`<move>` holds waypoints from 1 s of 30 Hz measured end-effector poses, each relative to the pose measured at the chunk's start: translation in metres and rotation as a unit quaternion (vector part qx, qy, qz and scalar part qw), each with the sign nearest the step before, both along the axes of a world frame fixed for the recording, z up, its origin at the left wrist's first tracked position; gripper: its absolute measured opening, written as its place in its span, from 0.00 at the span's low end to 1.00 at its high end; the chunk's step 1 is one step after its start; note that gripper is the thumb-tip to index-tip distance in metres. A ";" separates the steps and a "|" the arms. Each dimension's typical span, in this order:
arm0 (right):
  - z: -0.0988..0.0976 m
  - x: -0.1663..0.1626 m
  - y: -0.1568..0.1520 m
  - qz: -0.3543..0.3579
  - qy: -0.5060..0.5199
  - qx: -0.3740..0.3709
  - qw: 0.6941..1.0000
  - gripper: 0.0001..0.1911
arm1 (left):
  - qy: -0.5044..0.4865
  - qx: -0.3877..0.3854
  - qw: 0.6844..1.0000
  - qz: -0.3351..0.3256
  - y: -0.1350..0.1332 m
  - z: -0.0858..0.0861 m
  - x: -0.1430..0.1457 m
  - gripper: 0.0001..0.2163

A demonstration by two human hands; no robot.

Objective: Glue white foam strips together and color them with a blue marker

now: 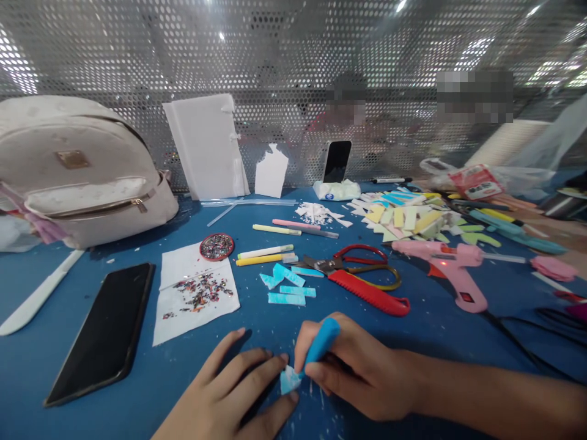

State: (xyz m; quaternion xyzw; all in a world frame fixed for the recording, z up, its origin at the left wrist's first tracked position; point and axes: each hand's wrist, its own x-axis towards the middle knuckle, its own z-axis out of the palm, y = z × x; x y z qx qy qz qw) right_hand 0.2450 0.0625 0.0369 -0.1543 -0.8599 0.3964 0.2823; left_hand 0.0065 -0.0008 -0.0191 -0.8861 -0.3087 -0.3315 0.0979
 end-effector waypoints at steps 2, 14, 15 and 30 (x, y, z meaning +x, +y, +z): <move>0.001 0.001 0.000 -0.002 0.000 -0.004 1.000 0.17 | 0.006 -0.002 1.000 -0.001 -0.001 0.000 0.000 0.11; 0.002 -0.001 -0.001 -0.001 -0.012 0.017 1.000 0.20 | -0.028 -0.001 1.000 0.000 0.001 0.006 0.003 0.15; 0.001 -0.001 -0.001 0.000 -0.011 0.016 1.000 0.20 | -0.034 0.001 0.999 0.002 0.001 0.005 0.003 0.15; -0.003 0.001 0.001 0.009 -0.011 -0.024 1.000 0.18 | -0.027 0.007 1.000 0.002 0.001 0.002 0.004 0.11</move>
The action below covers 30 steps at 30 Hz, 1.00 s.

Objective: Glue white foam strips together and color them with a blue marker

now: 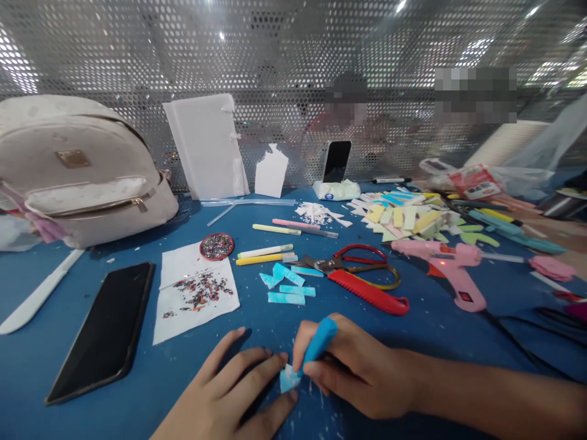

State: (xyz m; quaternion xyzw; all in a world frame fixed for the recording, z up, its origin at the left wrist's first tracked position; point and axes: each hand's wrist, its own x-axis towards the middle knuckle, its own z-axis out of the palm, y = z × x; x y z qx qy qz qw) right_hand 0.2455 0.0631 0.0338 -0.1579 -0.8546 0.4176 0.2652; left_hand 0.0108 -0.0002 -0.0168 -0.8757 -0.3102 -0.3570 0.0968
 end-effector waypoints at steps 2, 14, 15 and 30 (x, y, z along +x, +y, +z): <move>0.000 0.000 -0.001 -0.002 -0.004 0.005 1.000 0.18 | -0.008 0.000 1.000 0.005 -0.001 -0.001 0.000 0.09; 0.000 -0.001 0.001 0.004 -0.013 0.058 0.998 0.19 | -0.003 -0.004 1.000 -0.002 -0.002 -0.001 0.000 0.13; 0.001 -0.001 0.001 0.005 -0.009 0.047 0.999 0.18 | -0.003 -0.005 1.000 -0.001 -0.002 -0.001 0.000 0.13; 0.005 -0.001 0.000 -0.005 -0.022 0.038 0.999 0.22 | 0.035 -0.005 0.999 -0.012 -0.001 0.009 -0.004 0.15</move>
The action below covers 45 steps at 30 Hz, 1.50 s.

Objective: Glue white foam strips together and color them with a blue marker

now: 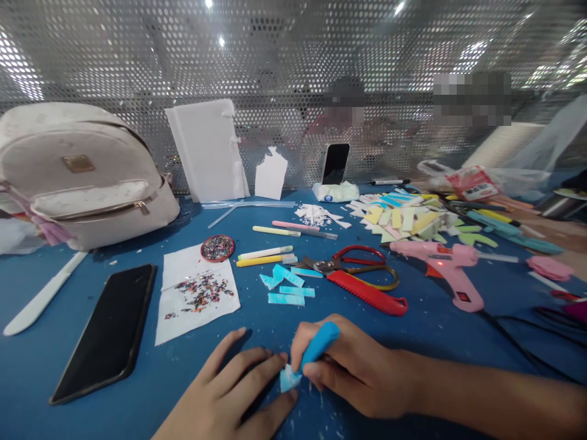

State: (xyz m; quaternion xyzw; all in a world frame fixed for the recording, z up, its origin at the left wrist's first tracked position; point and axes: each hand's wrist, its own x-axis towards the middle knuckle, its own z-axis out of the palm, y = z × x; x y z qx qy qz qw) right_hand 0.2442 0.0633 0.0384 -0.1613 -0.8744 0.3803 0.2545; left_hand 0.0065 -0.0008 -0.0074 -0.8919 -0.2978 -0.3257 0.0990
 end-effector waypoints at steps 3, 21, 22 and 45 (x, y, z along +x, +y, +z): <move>-0.001 0.000 0.001 0.002 -0.006 0.002 1.000 0.23 | 0.004 -0.003 1.000 -0.002 0.001 0.000 -0.001 0.16; -0.001 -0.002 0.001 0.005 -0.018 -0.072 0.997 0.24 | -0.029 0.006 1.000 0.007 0.001 -0.006 0.003 0.18; -0.001 -0.002 0.001 0.002 -0.020 -0.073 0.997 0.25 | -0.028 0.005 1.000 0.007 0.002 -0.007 0.003 0.17; 0.006 -0.003 0.000 -0.026 -0.054 -0.112 0.992 0.32 | -0.051 0.009 0.999 0.011 0.000 -0.014 0.006 0.15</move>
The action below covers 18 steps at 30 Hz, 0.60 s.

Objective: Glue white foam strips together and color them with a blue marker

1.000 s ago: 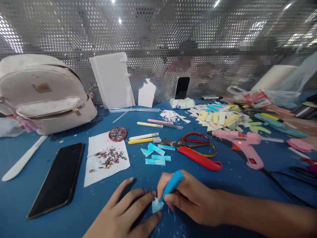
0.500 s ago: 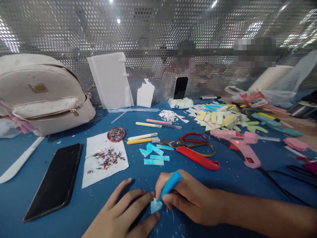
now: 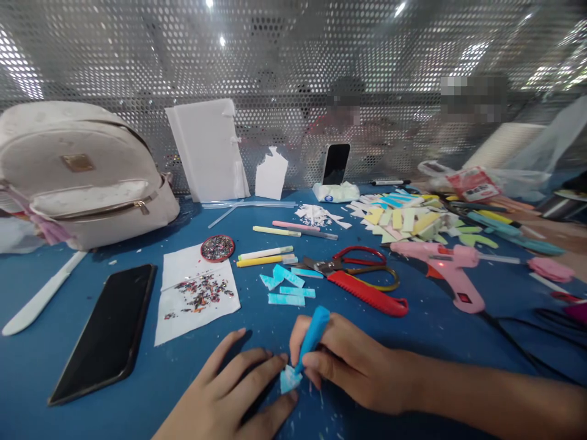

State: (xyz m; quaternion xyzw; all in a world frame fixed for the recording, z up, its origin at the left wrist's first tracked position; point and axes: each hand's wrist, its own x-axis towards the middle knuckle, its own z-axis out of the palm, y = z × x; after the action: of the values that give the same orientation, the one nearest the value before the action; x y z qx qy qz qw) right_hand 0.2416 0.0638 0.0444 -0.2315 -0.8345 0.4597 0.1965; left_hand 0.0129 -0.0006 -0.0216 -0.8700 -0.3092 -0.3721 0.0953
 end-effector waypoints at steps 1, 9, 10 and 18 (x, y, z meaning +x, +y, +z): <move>0.000 0.000 0.000 0.000 -0.001 -0.012 1.000 0.31 | 0.000 0.001 1.000 0.002 0.000 0.000 -0.001 0.15; -0.002 0.000 0.000 -0.013 0.003 -0.044 0.999 0.31 | 0.012 0.002 1.000 0.009 -0.002 0.002 -0.002 0.12; -0.002 0.000 0.000 -0.013 -0.004 -0.044 0.999 0.31 | 0.008 0.005 1.000 0.012 -0.002 0.003 -0.002 0.10; -0.001 0.001 0.000 -0.013 -0.013 -0.053 0.998 0.31 | 0.026 0.002 1.000 0.012 -0.002 0.001 -0.003 0.08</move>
State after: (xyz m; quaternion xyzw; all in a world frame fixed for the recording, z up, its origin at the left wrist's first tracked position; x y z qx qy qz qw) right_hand 0.2423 0.0634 0.0436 -0.2582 -0.8087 0.4974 0.1790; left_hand 0.0102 -0.0021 -0.0202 -0.8754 -0.3162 -0.3490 0.1090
